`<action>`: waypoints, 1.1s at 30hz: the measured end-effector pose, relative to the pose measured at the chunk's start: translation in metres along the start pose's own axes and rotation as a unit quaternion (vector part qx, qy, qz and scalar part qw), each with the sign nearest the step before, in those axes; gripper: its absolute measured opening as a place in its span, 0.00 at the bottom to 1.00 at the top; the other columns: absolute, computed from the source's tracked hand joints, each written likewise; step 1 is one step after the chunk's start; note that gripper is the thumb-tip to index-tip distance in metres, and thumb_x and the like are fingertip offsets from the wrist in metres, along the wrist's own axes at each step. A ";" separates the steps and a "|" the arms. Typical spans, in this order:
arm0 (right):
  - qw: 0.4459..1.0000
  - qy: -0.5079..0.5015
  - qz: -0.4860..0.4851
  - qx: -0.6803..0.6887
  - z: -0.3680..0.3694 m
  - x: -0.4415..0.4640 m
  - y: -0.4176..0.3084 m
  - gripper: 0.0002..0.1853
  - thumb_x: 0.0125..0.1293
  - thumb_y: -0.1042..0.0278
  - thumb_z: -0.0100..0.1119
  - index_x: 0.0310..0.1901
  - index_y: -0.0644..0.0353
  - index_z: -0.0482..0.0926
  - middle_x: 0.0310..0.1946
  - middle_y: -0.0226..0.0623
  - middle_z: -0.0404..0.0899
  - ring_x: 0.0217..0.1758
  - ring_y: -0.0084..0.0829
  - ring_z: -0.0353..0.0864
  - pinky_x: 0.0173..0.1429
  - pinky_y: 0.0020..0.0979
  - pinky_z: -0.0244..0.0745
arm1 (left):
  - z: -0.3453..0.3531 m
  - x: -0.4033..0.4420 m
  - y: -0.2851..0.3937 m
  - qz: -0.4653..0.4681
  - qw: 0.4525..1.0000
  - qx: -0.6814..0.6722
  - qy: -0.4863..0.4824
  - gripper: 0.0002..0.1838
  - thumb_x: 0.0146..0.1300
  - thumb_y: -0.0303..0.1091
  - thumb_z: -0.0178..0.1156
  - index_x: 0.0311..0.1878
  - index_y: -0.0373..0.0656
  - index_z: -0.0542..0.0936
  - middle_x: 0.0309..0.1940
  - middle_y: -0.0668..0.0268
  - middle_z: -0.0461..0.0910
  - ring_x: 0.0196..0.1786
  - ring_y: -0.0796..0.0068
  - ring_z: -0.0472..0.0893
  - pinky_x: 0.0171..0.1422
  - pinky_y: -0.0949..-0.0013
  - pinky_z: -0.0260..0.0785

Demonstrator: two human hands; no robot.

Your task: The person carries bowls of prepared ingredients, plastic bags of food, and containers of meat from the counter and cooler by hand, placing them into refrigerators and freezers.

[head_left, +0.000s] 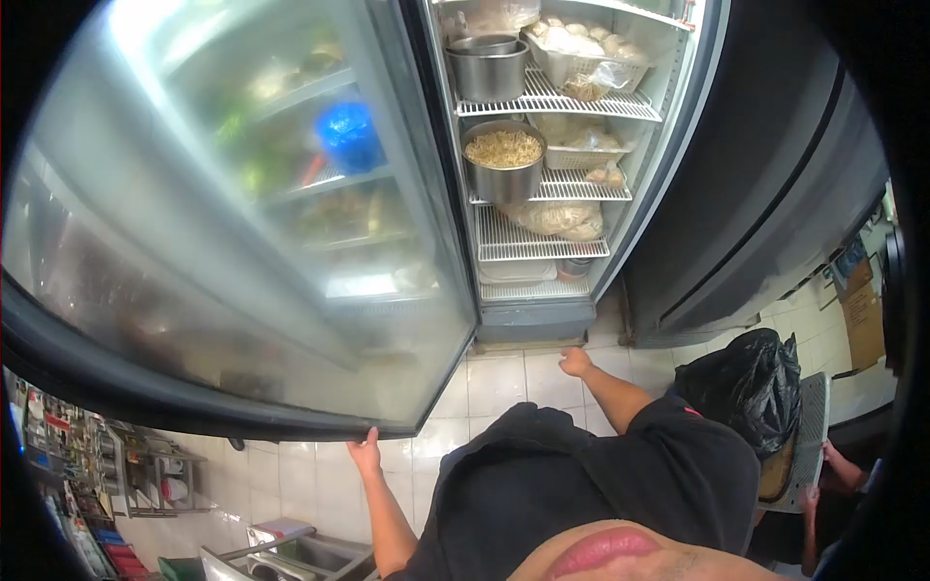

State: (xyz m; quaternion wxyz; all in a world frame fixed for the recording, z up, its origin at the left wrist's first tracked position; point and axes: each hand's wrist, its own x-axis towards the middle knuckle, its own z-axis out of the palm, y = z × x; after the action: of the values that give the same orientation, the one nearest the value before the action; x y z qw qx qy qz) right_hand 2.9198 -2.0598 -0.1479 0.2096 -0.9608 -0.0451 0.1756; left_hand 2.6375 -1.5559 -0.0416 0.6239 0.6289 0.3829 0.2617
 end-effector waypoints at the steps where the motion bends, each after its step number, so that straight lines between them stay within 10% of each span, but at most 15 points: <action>1: 1.000 -0.005 0.001 0.002 -0.001 -0.011 0.004 0.22 0.51 0.60 0.56 0.47 0.62 0.81 0.48 0.51 0.79 0.54 0.48 0.77 0.61 0.39 0.71 | -0.007 0.000 -0.003 0.005 1.000 0.009 -0.004 0.30 0.52 0.21 0.67 0.59 0.33 0.68 0.49 0.57 0.77 0.48 0.67 0.76 0.56 0.66 0.68; 13: 0.939 -0.317 -0.018 -0.132 0.067 -0.075 -0.044 0.22 0.49 0.59 0.54 0.46 0.59 0.82 0.48 0.47 0.80 0.55 0.44 0.77 0.60 0.39 0.71 | -0.021 -0.010 -0.007 0.044 0.997 0.047 -0.042 0.23 0.46 0.23 0.70 0.47 0.35 0.74 0.40 0.60 0.80 0.42 0.69 0.79 0.51 0.66 0.70; 27: 0.941 -0.257 -0.156 -0.157 0.058 -0.065 -0.083 0.23 0.53 0.56 0.57 0.48 0.59 0.81 0.51 0.47 0.79 0.57 0.44 0.76 0.62 0.39 0.70 | 0.008 -0.078 0.012 0.079 0.958 0.195 -0.192 0.35 0.46 0.39 0.75 0.58 0.43 0.72 0.50 0.57 0.78 0.50 0.60 0.80 0.52 0.64 0.74; 33: 0.911 -0.281 -0.271 -0.135 0.168 -0.085 -0.052 0.25 0.53 0.54 0.60 0.49 0.63 0.80 0.44 0.49 0.82 0.48 0.49 0.80 0.53 0.41 0.74 | 0.009 -0.109 -0.014 0.101 0.914 0.175 -0.351 0.39 0.52 0.34 0.68 0.68 0.48 0.64 0.55 0.55 0.74 0.51 0.59 0.78 0.55 0.62 0.72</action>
State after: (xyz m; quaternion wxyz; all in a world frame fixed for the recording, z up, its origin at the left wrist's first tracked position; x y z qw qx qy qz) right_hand 2.7798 -1.9614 -0.2417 0.0960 -0.8417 -0.3840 0.3673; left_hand 2.5804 -1.6501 -0.0399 0.5682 0.8149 0.1135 0.0142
